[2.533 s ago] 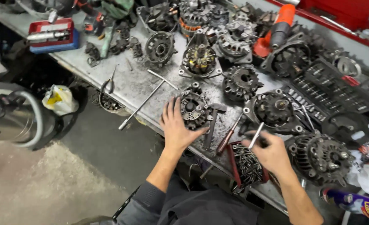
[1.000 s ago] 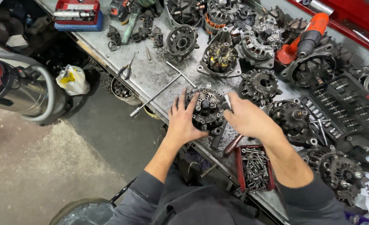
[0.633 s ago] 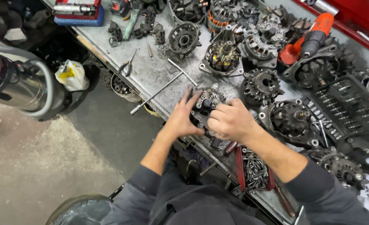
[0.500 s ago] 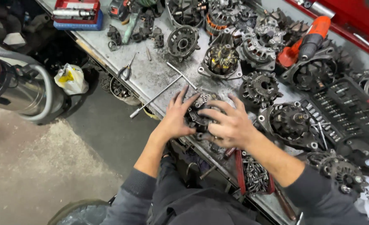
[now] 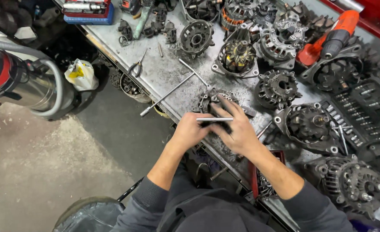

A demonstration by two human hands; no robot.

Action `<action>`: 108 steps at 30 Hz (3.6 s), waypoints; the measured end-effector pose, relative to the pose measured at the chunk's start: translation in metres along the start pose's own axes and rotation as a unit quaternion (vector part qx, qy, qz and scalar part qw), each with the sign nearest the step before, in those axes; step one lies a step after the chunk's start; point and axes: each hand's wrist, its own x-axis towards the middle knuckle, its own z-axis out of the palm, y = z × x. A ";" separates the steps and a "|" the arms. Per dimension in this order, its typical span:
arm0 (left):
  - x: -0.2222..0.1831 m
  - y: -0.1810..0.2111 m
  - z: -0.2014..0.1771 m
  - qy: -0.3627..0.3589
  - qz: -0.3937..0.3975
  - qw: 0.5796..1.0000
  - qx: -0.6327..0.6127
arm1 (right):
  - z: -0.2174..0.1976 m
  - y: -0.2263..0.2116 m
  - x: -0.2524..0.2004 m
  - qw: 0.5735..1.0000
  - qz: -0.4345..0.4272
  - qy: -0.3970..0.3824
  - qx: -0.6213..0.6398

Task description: Disassembling and inspecting multiple car alternators on a workbench.

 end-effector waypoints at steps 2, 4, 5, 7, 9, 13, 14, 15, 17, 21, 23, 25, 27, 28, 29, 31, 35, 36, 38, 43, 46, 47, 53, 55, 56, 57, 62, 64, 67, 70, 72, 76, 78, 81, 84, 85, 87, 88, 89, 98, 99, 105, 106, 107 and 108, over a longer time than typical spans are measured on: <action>0.001 0.017 -0.017 -0.081 0.040 0.996 -0.015 | 0.002 0.002 0.004 0.999 0.026 0.027 -0.028; 0.000 0.022 -0.027 -0.074 0.044 0.996 -0.010 | 0.006 0.005 0.003 0.998 0.037 0.036 -0.025; 0.000 0.025 -0.032 -0.068 0.047 0.997 -0.006 | 0.008 0.006 0.002 0.998 0.047 0.044 -0.020; 0.004 0.009 -0.024 -0.035 0.028 0.999 0.030 | 0.004 0.001 0.007 0.998 0.049 0.035 -0.005; 0.006 0.008 -0.019 -0.002 0.009 0.998 0.065 | 0.004 -0.002 0.009 0.998 0.050 0.025 0.009; 0.003 0.028 -0.016 0.009 0.024 0.999 0.041 | 0.001 -0.013 0.017 0.999 0.020 0.032 -0.004; 0.000 0.031 -0.015 -0.013 0.062 0.998 0.003 | -0.002 -0.018 0.020 0.999 0.021 0.038 -0.007; -0.004 0.024 -0.014 -0.013 0.062 0.998 0.004 | 0.000 -0.014 0.018 0.999 0.021 0.039 -0.006; -0.010 0.011 -0.014 0.010 0.079 0.997 -0.021 | 0.003 -0.004 0.015 1.000 0.021 0.008 0.006; -0.001 0.025 -0.012 0.102 0.024 0.994 -0.027 | 0.002 -0.020 0.015 1.000 0.007 0.009 0.007; 0.005 0.051 -0.024 0.066 0.103 0.992 -0.016 | 0.018 0.000 0.010 1.000 -0.006 0.018 -0.023; -0.005 0.050 -0.029 0.014 0.061 0.998 -0.024 | 0.008 -0.010 0.016 0.999 0.017 0.022 -0.028; -0.011 0.039 -0.028 -0.040 0.018 0.998 -0.034 | 0.004 -0.014 0.017 0.998 0.043 0.027 -0.034; -0.012 0.029 -0.024 -0.023 0.016 1.000 0.002 | 0.004 -0.012 0.014 0.999 0.038 0.020 -0.023; -0.012 0.019 -0.021 -0.005 0.014 0.999 0.038 | 0.005 -0.010 0.012 0.999 0.032 0.014 -0.011; -0.005 -0.004 -0.001 0.053 0.040 0.997 0.045 | 0.002 -0.022 0.017 0.999 0.047 -0.008 0.009; 0.006 0.047 -0.014 0.018 -0.006 0.999 0.041 | 0.011 -0.020 0.024 0.999 0.051 0.008 0.003; 0.004 0.054 -0.020 0.021 -0.004 0.999 0.043 | 0.012 -0.015 0.022 0.999 0.047 0.010 0.003; -0.003 0.067 -0.031 -0.042 0.008 0.999 -0.006 | 0.014 -0.004 0.014 0.998 0.047 0.031 -0.038; -0.004 0.015 -0.010 0.019 0.010 0.997 0.077 | 0.008 -0.010 0.016 0.999 0.033 0.035 0.008; 0.003 0.035 -0.014 0.039 0.020 0.995 0.084 | 0.008 -0.010 0.020 0.998 0.008 0.035 0.046; 0.006 0.046 -0.018 0.004 0.007 0.998 0.060 | 0.008 -0.010 0.021 0.998 -0.010 0.035 0.051; -0.008 0.044 -0.023 -0.068 0.028 0.996 -0.053 | 0.018 0.006 0.012 0.998 0.023 0.057 0.017; -0.005 0.024 -0.017 -0.038 0.032 0.999 -0.013 | 0.018 0.003 0.010 0.998 0.025 0.049 0.011; -0.002 0.015 -0.015 -0.007 0.039 0.999 0.028 | 0.018 0.002 0.011 0.999 0.024 0.043 0.004; 0.001 0.010 -0.008 -0.007 0.040 0.999 0.029 | 0.016 -0.002 0.015 0.999 0.023 0.043 0.004; 0.001 0.046 -0.009 0.018 0.062 0.998 -0.022 | 0.007 -0.014 0.020 0.996 0.083 -0.024 0.034; -0.006 0.029 -0.012 0.002 0.045 0.999 -0.015 | 0.007 -0.012 0.021 0.997 0.080 -0.016 0.018; -0.007 0.014 -0.008 0.031 0.014 0.999 0.028 | 0.009 -0.010 0.017 0.998 0.069 -0.008 0.006; 0.000 0.020 -0.009 0.071 0.021 0.995 0.065 | 0.015 -0.008 0.019 0.999 0.053 0.001 0.014; 0.001 0.016 -0.005 0.063 0.038 0.995 0.065 | 0.019 -0.004 0.018 0.999 0.047 0.009 0.018; -0.005 0.011 -0.010 -0.026 0.062 0.998 -0.009 | 0.018 0.002 0.015 0.996 0.082 0.000 0.040; -0.006 0.007 -0.011 -0.032 0.050 0.998 -0.001 | 0.019 0.001 0.014 0.995 0.088 0.008 0.039; 0.003 -0.008 0.001 0.061 0.002 0.994 0.086 | 0.034 0.016 0.010 0.996 0.051 0.059 0.037; 0.007 0.008 -0.004 0.095 -0.010 0.994 0.045 | 0.039 0.018 0.008 0.994 0.026 0.094 0.039; 0.003 0.016 -0.011 0.090 0.000 0.995 0.035 | 0.023 -0.005 0.018 0.991 0.038 0.111 0.065; -0.003 0.016 -0.022 0.081 0.014 0.996 0.026 | 0.008 -0.024 0.026 0.986 0.051 0.134 0.089; -0.006 0.008 -0.026 0.069 0.025 0.997 0.027 | 0.011 -0.019 0.026 0.972 0.082 0.161 0.148; -0.009 0.001 -0.030 0.056 0.035 0.997 0.028 | 0.013 -0.014 0.026 0.954 0.111 0.187 0.206; -0.004 0.001 -0.012 -0.069 0.089 0.930 0.350 | -0.029 -0.002 0.013 0.929 0.143 0.236 0.247; -0.005 -0.001 -0.007 -0.070 0.088 0.930 0.349 | -0.028 0.002 0.006 0.929 0.145 0.235 0.247; -0.004 -0.009 0.008 -0.055 0.047 0.920 0.385 | -0.030 0.007 -0.019 0.923 0.172 0.230 0.256; -0.003 -0.010 0.005 -0.038 0.094 0.909 0.403 | -0.032 -0.002 -0.018 0.918 0.182 0.234 0.262; -0.003 -0.012 0.003 -0.020 0.141 0.896 0.421 | -0.035 -0.010 -0.017 0.914 0.192 0.238 0.269; -0.002 -0.014 -0.001 -0.022 0.142 0.896 0.421 | -0.036 -0.005 -0.020 0.913 0.193 0.239 0.269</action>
